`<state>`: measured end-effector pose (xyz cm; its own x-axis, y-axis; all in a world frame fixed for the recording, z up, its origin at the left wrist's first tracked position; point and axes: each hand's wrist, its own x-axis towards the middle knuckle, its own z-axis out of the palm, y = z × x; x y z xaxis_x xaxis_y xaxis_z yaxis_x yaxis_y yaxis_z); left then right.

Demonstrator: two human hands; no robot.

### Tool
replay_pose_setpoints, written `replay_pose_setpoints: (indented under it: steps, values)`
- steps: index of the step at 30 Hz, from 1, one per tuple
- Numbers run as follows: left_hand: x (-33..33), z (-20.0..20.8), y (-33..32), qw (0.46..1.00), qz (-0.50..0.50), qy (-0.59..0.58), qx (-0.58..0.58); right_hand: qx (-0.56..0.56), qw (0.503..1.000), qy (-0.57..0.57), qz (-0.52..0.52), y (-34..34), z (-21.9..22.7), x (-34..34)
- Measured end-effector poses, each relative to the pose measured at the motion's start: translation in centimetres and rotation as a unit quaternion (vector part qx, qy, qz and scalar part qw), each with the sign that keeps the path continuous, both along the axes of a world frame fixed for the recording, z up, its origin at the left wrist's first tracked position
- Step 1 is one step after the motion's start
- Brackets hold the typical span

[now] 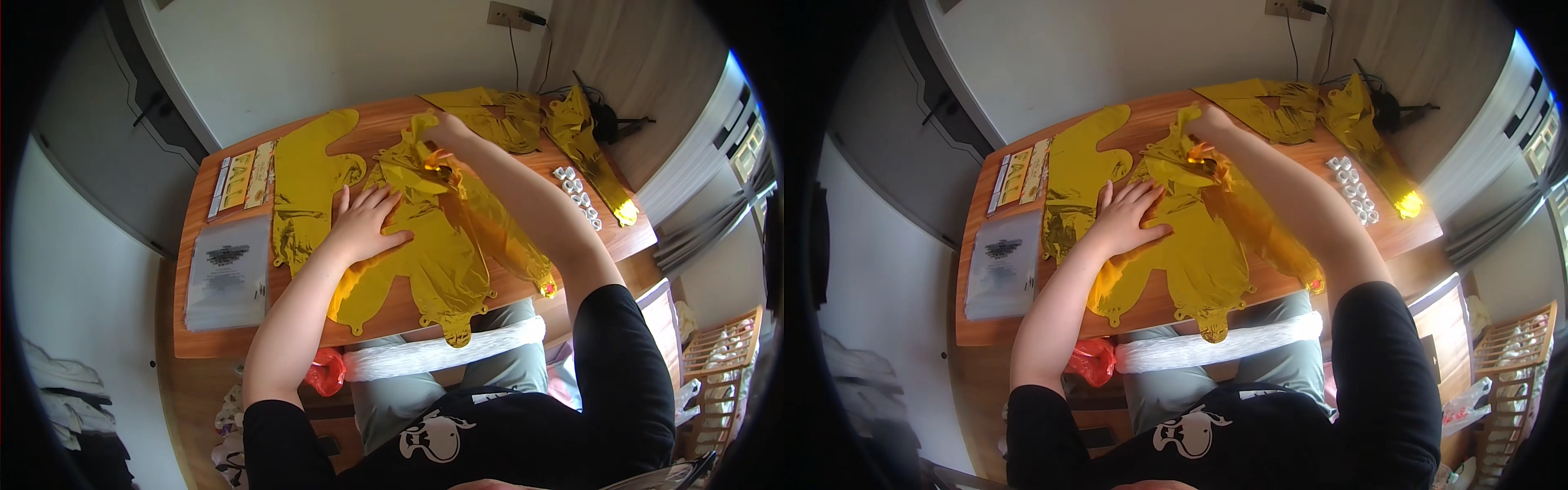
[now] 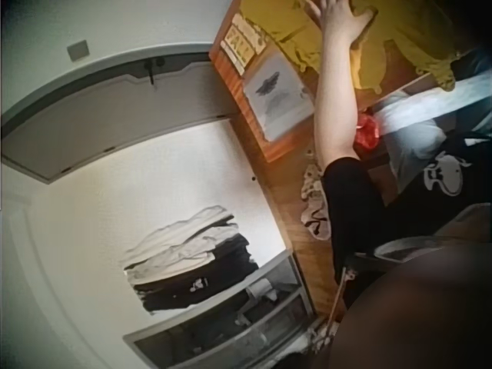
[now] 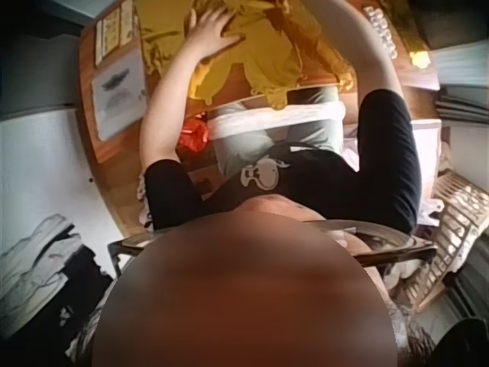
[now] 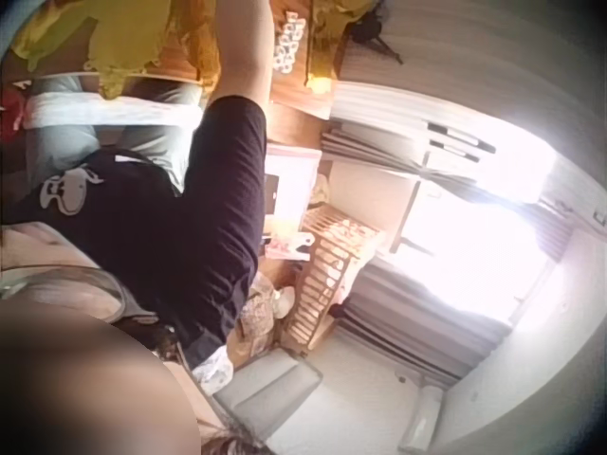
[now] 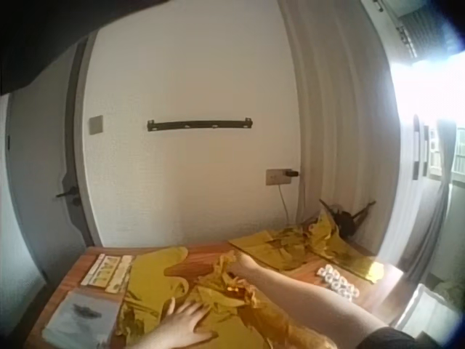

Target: Folding gold-colored foil balloons into a rectangular shape.

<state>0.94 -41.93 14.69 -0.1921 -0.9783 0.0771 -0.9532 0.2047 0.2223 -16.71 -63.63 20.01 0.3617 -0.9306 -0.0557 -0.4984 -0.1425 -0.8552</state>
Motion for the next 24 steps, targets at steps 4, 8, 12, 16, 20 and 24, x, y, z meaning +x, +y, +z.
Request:
replay_pose_setpoints:
  steps: [4, 8, 12, 16, 20, 24]
  values:
    - [-0.2, 0.1, -0.2, 1.000, -0.002, -0.002, 0.004, 0.017, 0.997, 0.075, -0.028, -3.3, 1.1, -4.2]
    - [-1.1, 0.4, -0.9, 1.000, -0.017, 0.005, 0.000, -0.063, 0.981, 0.109, -0.145, -6.0, 0.0, -7.9]
    - [-0.3, 0.0, -0.3, 1.000, -0.008, 0.005, -0.002, -0.179, 0.949, 0.173, -0.192, -1.4, -0.9, -5.6]
    - [-0.2, -0.3, -0.3, 1.000, -0.005, 0.006, -0.009, -0.510, 0.798, 0.320, -0.034, 3.7, -2.2, -3.4]
    - [-0.3, -0.3, -0.6, 1.000, -0.010, -0.004, 0.002, -0.450, 0.837, 0.211, 0.232, 5.4, -4.3, -1.3]
    - [-0.3, -0.3, -0.5, 1.000, -0.008, -0.008, -0.001, -0.396, 0.873, 0.180, 0.221, 6.2, -4.6, -0.4]
